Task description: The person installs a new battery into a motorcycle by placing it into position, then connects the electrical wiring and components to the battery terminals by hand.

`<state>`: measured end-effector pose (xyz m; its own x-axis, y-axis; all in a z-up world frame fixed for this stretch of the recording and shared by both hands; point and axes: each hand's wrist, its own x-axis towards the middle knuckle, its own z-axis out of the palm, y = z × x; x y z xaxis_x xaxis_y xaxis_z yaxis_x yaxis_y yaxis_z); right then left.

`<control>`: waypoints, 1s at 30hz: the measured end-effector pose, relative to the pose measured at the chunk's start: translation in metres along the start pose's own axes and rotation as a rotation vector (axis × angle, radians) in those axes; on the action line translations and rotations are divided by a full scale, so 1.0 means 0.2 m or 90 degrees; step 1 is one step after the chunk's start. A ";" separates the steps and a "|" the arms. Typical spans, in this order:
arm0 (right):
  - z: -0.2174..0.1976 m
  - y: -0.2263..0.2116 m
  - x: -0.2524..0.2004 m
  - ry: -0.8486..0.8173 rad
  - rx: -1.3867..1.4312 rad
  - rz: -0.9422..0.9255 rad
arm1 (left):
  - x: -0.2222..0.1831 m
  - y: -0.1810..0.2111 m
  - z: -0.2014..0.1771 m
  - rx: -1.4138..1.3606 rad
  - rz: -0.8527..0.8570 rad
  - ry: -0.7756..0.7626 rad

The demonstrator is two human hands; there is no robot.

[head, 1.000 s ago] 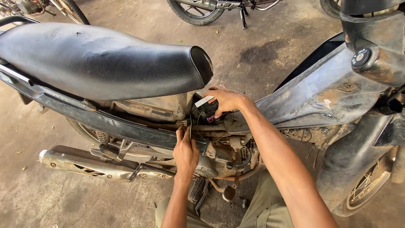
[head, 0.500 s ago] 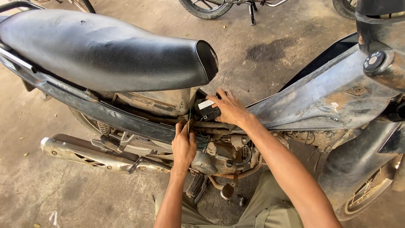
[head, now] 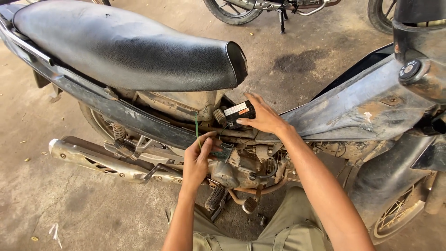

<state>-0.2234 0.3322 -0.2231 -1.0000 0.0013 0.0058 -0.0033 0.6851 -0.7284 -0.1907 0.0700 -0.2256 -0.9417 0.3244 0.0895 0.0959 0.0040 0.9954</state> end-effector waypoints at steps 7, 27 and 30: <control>0.04 -0.06 -0.26 0.152 -0.018 0.039 | -0.17 0.00 0.10 -0.059 0.067 0.030; 0.44 0.14 -0.96 0.500 1.063 0.031 | -0.62 -0.26 0.34 0.186 0.291 0.143; 0.36 0.07 -0.96 0.513 1.041 -0.033 | -0.68 -0.29 0.31 -0.010 0.267 0.143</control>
<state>-0.0326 0.2880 -0.2836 -0.7542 0.6563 -0.0211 -0.5273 -0.6245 -0.5761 -0.0472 0.0842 -0.2969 -0.8696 0.0819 0.4869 0.4791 -0.0977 0.8723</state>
